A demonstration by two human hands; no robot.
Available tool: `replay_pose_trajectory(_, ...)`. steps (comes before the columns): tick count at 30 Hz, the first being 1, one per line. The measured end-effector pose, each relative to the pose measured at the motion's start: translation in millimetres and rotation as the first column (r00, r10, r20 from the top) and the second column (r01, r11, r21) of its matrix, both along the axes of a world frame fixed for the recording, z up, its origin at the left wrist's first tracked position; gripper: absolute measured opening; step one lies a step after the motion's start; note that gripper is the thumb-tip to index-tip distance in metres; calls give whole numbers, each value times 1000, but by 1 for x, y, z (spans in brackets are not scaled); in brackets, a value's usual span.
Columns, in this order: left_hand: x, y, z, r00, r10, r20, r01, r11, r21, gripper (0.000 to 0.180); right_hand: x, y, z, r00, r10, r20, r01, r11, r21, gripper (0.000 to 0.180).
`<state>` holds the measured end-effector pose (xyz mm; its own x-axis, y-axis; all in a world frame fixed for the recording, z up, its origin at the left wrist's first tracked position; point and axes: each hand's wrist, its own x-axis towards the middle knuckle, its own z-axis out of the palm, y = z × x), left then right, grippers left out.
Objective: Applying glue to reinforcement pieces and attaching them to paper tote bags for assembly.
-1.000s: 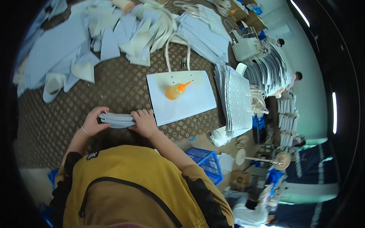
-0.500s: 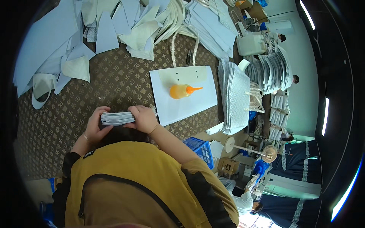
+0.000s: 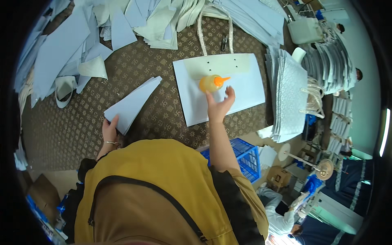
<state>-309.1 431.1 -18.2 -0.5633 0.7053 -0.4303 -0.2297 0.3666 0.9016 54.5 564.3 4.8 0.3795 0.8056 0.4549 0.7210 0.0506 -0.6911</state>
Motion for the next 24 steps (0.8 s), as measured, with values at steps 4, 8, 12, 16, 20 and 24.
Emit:
replay_pose_trajectory(4, 7, -12, 6, 994, 76, 77, -59, 976, -211, 49, -9, 34, -10, 979, 189, -72, -200, 960, -195, 61)
replay_pose_trajectory(8, 9, -25, 25, 701, -103, -706, -152, 945, -289, 59, -23, 25, 42, 803, 428, -415, -584, 703, -405, 60)
replay_pose_trajectory(12, 63, -2, 102, 689, -312, -654, 307, 943, -127, 63, -53, -6, 83, 579, 752, -317, -746, 330, -579, 58)
replay_pose_trajectory(16, 116, 34, 95, 849, -509, -145, 517, 856, 25, 50, -75, -34, 84, 346, 936, -60, -818, 269, -509, 61)
replay_pose_trajectory(20, 124, 44, 104, 850, -527, -6, 516, 831, 210, 48, -63, -46, 71, 505, 859, 91, -842, 513, -166, 56)
replay_pose_trajectory(24, 123, 50, 110, 737, -670, 92, 563, 682, 466, 51, -48, -61, 53, 185, 293, -938, -864, 504, -13, 51)
